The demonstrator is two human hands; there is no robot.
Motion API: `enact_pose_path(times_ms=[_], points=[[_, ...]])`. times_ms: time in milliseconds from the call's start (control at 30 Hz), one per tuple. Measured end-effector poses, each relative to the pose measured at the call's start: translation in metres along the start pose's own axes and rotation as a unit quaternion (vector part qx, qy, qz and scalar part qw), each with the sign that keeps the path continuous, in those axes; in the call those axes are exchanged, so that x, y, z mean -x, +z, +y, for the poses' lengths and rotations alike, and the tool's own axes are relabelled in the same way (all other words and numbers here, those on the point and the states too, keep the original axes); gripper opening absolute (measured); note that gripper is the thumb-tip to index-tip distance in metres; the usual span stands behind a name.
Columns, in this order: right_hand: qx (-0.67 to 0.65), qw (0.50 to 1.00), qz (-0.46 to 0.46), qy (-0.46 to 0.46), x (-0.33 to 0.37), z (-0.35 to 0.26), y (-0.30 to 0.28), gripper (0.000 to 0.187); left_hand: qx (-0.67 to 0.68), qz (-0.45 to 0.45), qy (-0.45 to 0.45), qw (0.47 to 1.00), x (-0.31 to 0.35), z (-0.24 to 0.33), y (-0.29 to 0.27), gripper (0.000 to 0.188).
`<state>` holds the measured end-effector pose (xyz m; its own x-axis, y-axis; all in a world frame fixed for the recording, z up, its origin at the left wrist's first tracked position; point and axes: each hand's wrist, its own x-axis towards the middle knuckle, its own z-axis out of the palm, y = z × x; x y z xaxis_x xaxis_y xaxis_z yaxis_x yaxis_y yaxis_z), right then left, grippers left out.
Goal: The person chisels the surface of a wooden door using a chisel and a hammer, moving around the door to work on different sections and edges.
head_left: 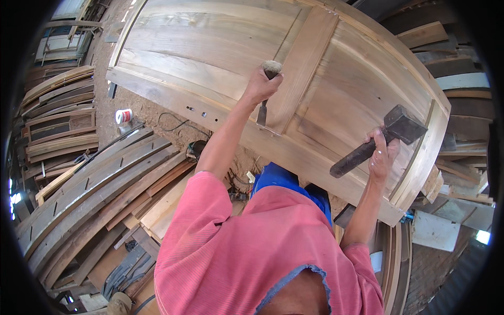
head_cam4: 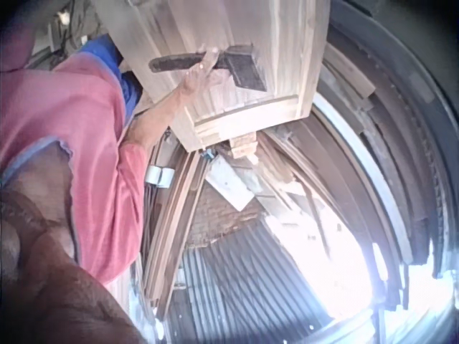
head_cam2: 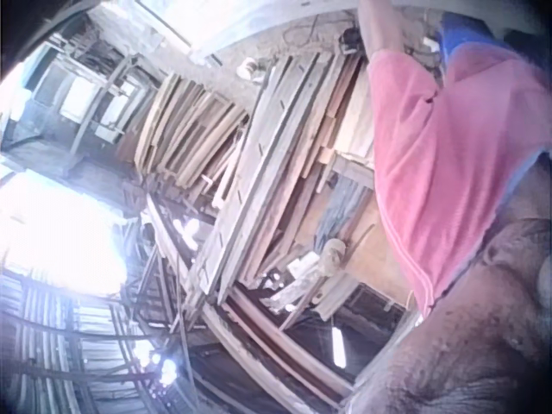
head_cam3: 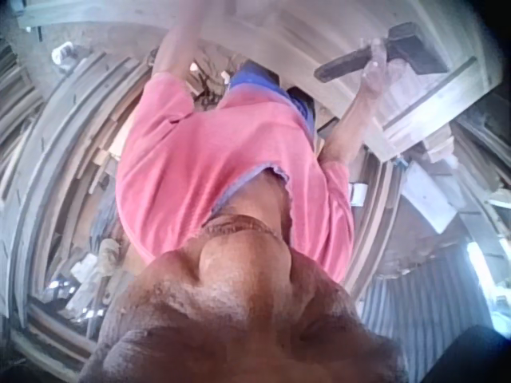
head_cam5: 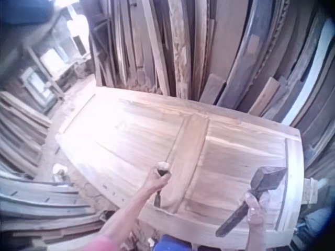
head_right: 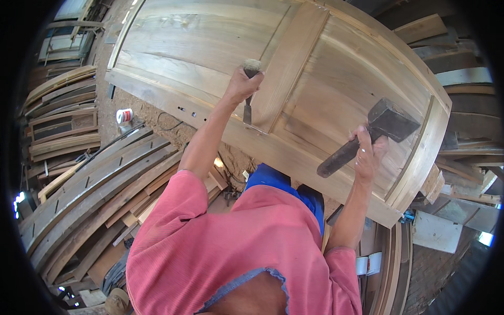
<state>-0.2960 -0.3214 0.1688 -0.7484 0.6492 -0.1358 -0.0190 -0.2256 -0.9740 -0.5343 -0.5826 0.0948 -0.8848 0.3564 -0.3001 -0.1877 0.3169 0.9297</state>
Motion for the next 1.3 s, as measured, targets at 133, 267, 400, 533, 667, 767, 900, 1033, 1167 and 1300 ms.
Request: enact_pose_path(times_ms=[133, 267, 400, 533, 667, 767, 900, 1033, 1167, 1300], points=[[0.02, 0.998, -0.048, 0.032, -0.009, -0.023, 0.043, 0.022, -0.021, -0.043, 0.004, 0.999, -0.014, -0.017, -0.003, 0.018], [0.042, 0.998, -0.045, 0.017, -0.021, -0.029, 0.06, 0.021, -0.039, -0.049, 0.03, 0.998, -0.016, -0.037, -0.003, 0.014], [0.056, 0.998, -0.041, -0.012, -0.046, -0.037, 0.067, 0.02, -0.106, -0.039, 0.031, 0.993, -0.006, -0.033, 0.006, 0.017], [0.034, 0.996, -0.053, -0.066, -0.078, -0.052, 0.082, 0.018, -0.092, 0.02, 0.082, 0.992, 0.005, -0.023, 0.007, 0.021], [0.049, 0.994, -0.056, -0.086, -0.106, -0.05, 0.095, 0.016, -0.088, 0.029, 0.083, 0.992, 0.012, -0.02, 0.002, 0.021], [0.134, 0.989, -0.058, -0.035, -0.121, -0.029, 0.118, 0.018, -0.143, -0.019, 0.101, 0.984, 0.011, -0.034, 0.013, 0.023], [0.53, 0.819, -0.219, -0.012, -0.125, 0.045, 0.117, 0.038, -0.172, -0.025, 0.101, 0.98, 0.002, -0.028, 0.029, 0.025], [0.522, 0.772, -0.359, 0.044, -0.126, 0.045, 0.125, 0.037, -0.161, -0.008, 0.149, 0.976, 0.001, -0.039, 0.029, 0.026], [0.233, 0.951, -0.172, 0.11, -0.148, 0.009, 0.128, 0.02, -0.167, -0.025, 0.091, 0.982, -0.005, -0.046, 0.029, 0.026], [0.161, 0.985, -0.061, 0.022, -0.184, 0.035, 0.132, 0.013, -0.197, -0.043, 0.089, 0.976, -0.004, -0.039, 0.034, 0.025]])
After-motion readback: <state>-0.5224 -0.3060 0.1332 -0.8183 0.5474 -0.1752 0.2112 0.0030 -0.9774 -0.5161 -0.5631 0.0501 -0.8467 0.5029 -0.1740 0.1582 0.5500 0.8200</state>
